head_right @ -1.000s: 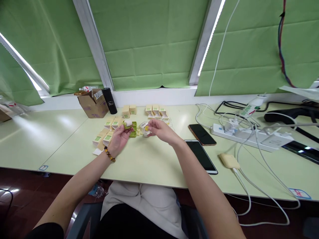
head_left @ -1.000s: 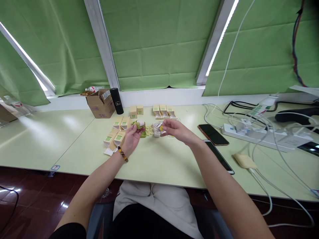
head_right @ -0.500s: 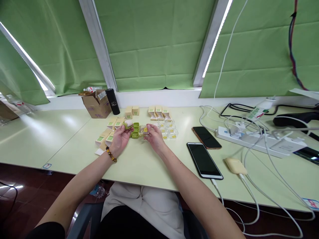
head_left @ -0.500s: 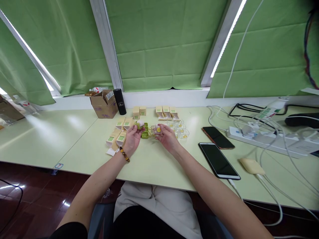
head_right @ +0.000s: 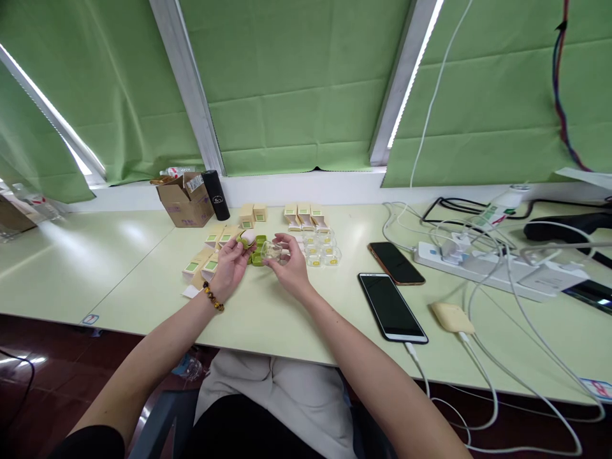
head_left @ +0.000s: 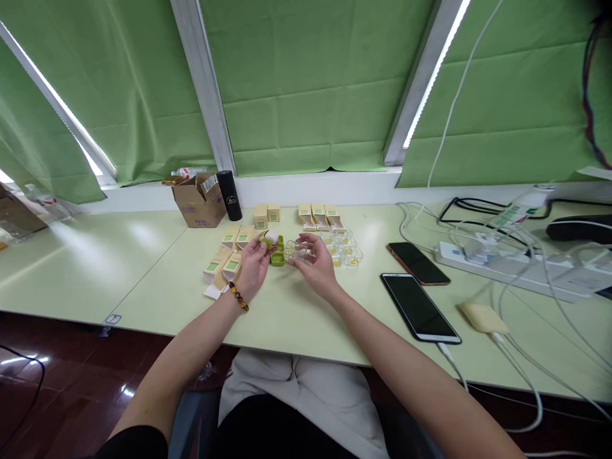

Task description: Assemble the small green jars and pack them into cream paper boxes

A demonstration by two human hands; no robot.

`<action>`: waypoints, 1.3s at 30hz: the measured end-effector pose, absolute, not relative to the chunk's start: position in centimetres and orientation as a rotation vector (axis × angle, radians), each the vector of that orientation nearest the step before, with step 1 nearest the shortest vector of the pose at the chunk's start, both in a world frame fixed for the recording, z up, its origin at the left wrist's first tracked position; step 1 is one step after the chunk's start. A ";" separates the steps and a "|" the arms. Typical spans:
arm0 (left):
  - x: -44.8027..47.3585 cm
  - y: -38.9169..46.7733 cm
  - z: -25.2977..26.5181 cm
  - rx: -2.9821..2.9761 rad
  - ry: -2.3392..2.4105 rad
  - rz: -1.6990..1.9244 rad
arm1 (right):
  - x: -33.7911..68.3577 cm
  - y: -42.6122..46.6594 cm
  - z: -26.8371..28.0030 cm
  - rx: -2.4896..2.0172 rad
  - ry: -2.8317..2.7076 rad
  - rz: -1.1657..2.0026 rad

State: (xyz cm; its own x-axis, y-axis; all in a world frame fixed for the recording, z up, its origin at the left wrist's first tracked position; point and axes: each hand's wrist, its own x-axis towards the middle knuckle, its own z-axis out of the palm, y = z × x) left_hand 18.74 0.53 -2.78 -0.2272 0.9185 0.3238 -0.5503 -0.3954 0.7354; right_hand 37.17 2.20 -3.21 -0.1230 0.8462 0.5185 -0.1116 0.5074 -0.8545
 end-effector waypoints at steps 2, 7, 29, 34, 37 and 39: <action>18.6 0.5 -3.0 0.946 0.605 1.793 | 37.3 1.8 -3.3 -0.666 -1.603 0.733; 18.2 0.5 -3.3 1.089 0.679 1.766 | 37.4 1.3 -3.3 -0.611 -1.719 0.578; 19.4 -1.0 -2.9 1.721 0.901 1.693 | 36.8 2.2 -2.4 -0.718 -1.175 1.290; 19.5 -1.0 -3.0 1.748 0.908 1.684 | 36.8 2.1 -2.3 -0.709 -1.163 1.307; 19.5 -1.1 -2.9 1.754 0.903 1.704 | 36.8 2.1 -2.3 -0.706 -1.140 1.311; 19.5 -1.2 -2.8 1.756 0.911 1.697 | 36.8 2.0 -2.2 -0.700 -1.134 1.314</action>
